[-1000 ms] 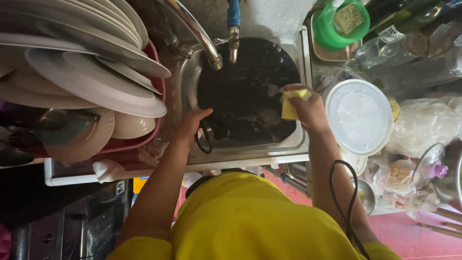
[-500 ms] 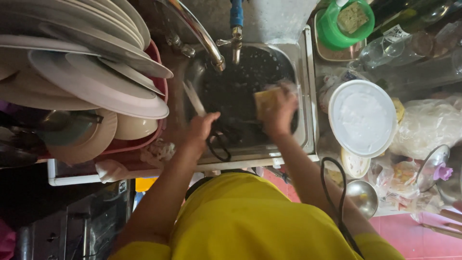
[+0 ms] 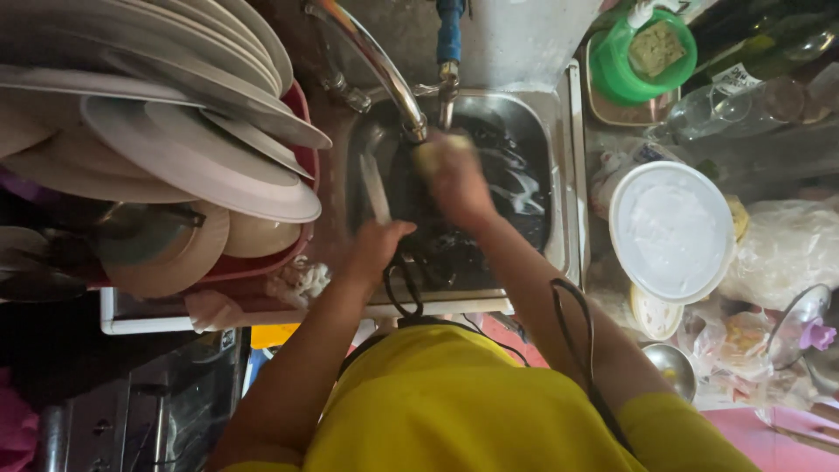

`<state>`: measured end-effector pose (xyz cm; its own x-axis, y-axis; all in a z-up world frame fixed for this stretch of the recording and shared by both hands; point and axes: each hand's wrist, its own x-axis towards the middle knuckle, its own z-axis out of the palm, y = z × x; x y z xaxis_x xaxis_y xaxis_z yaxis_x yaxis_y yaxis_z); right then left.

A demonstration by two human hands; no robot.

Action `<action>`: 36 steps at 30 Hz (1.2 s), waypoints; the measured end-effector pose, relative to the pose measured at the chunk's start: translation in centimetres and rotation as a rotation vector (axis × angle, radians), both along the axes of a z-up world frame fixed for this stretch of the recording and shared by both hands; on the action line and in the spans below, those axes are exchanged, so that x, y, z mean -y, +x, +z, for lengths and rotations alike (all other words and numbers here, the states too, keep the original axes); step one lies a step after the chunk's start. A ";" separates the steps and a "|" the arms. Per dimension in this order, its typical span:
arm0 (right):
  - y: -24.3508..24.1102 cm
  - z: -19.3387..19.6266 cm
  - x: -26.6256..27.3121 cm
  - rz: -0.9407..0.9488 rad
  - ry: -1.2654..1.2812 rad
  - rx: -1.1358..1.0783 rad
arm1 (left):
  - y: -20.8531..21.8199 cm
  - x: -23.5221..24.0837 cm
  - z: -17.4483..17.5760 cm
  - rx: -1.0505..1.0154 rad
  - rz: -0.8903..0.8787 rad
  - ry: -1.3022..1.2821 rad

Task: Washing various dishes in a kitchen sink and then preparing food ingredients on a counter

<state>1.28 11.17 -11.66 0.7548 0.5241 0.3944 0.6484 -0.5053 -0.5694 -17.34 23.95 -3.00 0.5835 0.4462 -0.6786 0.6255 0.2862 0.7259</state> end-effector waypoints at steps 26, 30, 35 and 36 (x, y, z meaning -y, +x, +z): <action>-8.9 5.8 1.1 0.428 0.024 -0.297 | 1.0 -0.5 0.7 -0.094 -0.168 0.148; -9.4 6.9 4.8 0.291 -0.106 -0.319 | 1.1 -1.1 -2.7 -0.097 -0.107 0.081; -6.8 5.4 8.4 -0.140 -0.333 -0.211 | 0.0 -3.0 -10.7 0.164 0.120 -0.028; -5.1 4.0 8.8 -0.143 -0.332 -0.211 | 0.0 -3.0 -10.2 0.165 0.118 -0.028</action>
